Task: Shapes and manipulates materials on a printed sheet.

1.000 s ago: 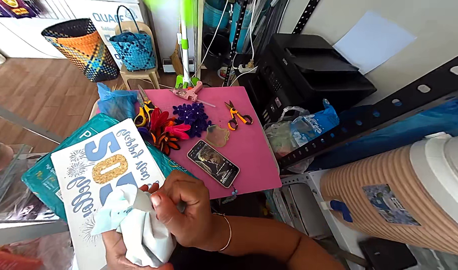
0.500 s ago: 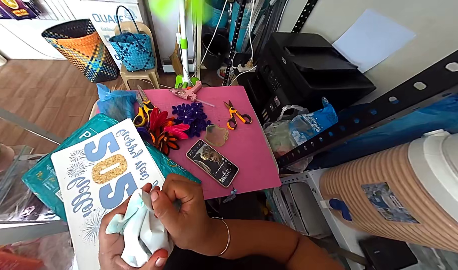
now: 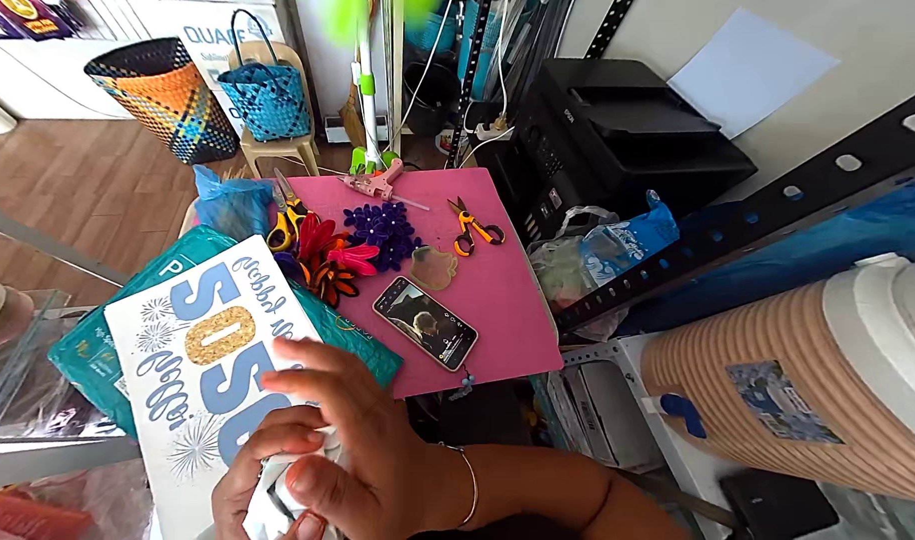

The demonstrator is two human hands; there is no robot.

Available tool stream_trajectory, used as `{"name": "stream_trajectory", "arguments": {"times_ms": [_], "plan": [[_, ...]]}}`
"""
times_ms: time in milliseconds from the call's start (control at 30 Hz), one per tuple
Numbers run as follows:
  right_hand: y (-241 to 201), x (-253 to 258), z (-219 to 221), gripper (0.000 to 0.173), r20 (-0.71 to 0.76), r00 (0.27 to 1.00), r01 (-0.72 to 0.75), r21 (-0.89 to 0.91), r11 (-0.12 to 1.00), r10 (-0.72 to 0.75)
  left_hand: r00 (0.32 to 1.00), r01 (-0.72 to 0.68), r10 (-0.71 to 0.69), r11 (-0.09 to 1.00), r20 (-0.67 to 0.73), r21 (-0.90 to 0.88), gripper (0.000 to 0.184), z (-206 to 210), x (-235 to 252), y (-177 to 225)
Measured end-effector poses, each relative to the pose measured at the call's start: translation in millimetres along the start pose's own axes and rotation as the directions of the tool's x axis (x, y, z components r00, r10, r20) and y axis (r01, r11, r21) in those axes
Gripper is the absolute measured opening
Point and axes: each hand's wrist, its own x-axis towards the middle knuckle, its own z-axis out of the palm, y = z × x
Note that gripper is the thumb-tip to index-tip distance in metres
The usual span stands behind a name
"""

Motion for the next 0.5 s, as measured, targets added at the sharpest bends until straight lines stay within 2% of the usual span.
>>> {"name": "stream_trajectory", "arguments": {"times_ms": [100,267,333,400,500], "plan": [[-1,-3,1,0.062,0.175,0.984,0.013,0.087,0.996,-0.029,0.995,0.097,-0.101,0.981,-0.016,-0.167,0.033,0,-14,1],[9,-4,-1,0.046,0.239,0.967,-0.102,0.063,0.993,0.084,0.982,0.178,-0.188,0.953,-0.019,-0.244,0.039,0,-26,-11],[11,-4,-1,0.047,0.256,0.959,-0.131,0.012,0.991,0.123,0.975,0.184,-0.206,0.958,-0.081,-0.220,0.051,2,-30,-17],[12,-7,-1,0.055,0.284,0.949,-0.144,-0.008,0.990,0.140,0.972,0.174,-0.196,0.970,-0.126,-0.171,0.070,0,-29,-25],[10,-8,2,0.047,0.265,0.956,-0.134,0.021,0.991,0.123,0.940,0.167,-0.213,0.969,-0.269,-0.181,0.088,4,-16,-21]]}}
